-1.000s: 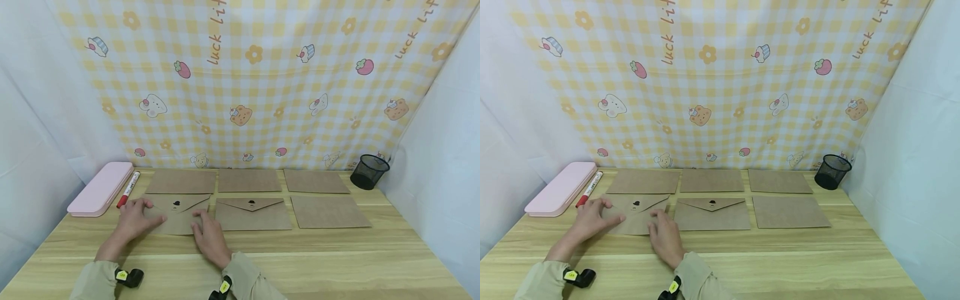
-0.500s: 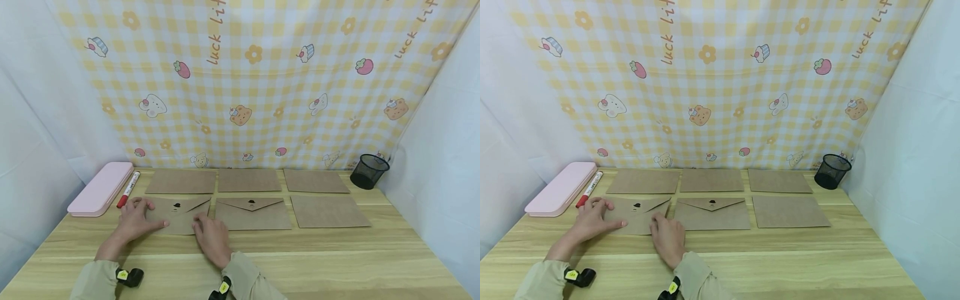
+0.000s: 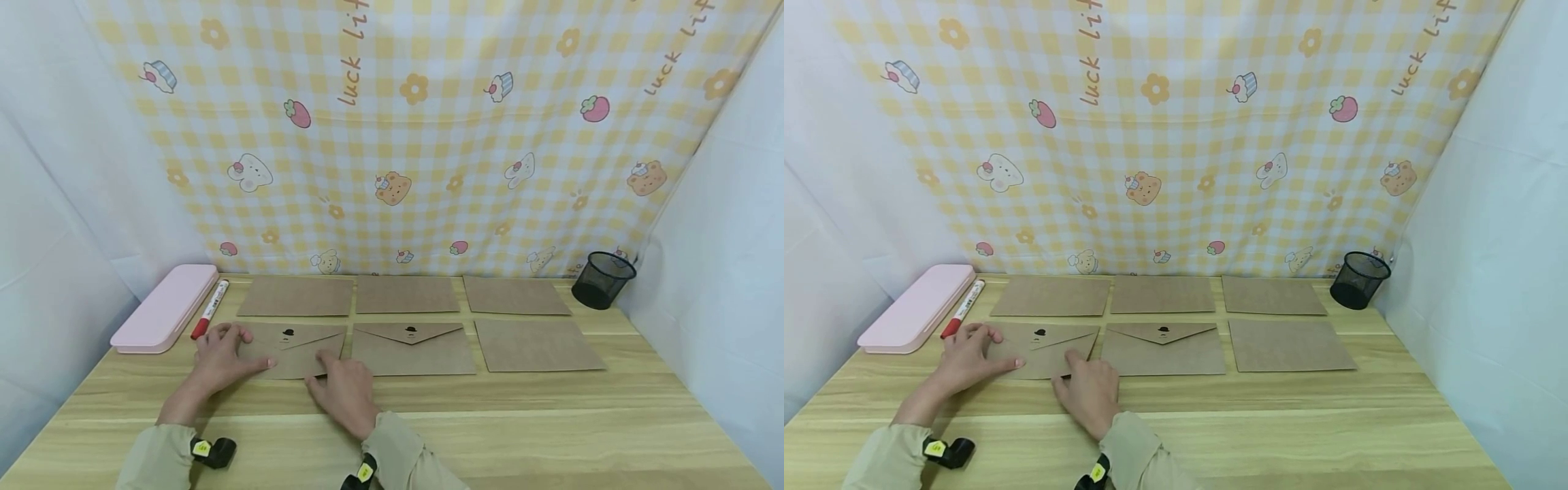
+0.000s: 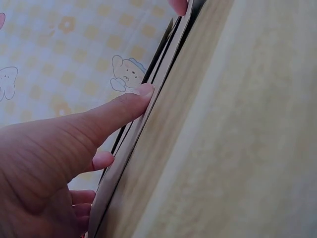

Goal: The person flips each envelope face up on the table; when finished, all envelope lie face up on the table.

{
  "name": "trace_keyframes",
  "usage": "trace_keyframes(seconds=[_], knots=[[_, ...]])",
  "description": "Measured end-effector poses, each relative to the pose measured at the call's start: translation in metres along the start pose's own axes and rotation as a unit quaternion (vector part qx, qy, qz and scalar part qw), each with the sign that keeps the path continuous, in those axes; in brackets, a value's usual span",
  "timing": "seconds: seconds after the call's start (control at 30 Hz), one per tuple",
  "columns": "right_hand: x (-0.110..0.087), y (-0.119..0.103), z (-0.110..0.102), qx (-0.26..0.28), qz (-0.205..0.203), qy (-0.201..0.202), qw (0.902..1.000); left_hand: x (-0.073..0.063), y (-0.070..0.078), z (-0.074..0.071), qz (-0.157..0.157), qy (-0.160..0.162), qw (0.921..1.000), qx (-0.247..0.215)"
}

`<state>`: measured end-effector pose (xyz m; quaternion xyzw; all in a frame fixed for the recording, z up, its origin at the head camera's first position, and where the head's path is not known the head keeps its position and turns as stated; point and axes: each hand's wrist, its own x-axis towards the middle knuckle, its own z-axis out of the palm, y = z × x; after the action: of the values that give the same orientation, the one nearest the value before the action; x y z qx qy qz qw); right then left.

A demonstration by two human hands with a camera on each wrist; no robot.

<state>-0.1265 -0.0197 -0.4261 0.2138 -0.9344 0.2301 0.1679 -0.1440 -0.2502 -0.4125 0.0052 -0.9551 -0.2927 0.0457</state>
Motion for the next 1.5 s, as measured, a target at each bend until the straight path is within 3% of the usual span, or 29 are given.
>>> trace_keyframes(seconds=[0.33, 0.63, 1.27, 1.4, 1.5], knots=[[0.0002, -0.0009, -0.0044, 0.003, 0.008, -0.004, 1.0, 0.0012, 0.0007, -0.0011, 0.005, -0.001, 1.0, 0.001], [-0.0004, 0.0009, -0.0052, -0.008, -0.015, 0.001, 0.9999, 0.001, -0.0008, -0.0014, 0.007, 0.001, 1.0, 0.001], [-0.0006, 0.0055, -0.0032, -0.015, -0.026, 0.013, 0.9995, 0.0012, 0.0025, -0.0009, 0.012, 0.002, 0.9999, -0.004], [-0.0015, 0.0057, -0.0016, 0.027, -0.015, 0.017, 0.9994, 0.0, 0.0039, -0.0011, 0.009, -0.003, 0.9999, -0.012], [-0.0031, 0.0044, -0.0032, 0.127, -0.003, 0.036, 0.9913, -0.0015, 0.006, -0.0046, 0.002, -0.008, 0.9997, -0.022]])
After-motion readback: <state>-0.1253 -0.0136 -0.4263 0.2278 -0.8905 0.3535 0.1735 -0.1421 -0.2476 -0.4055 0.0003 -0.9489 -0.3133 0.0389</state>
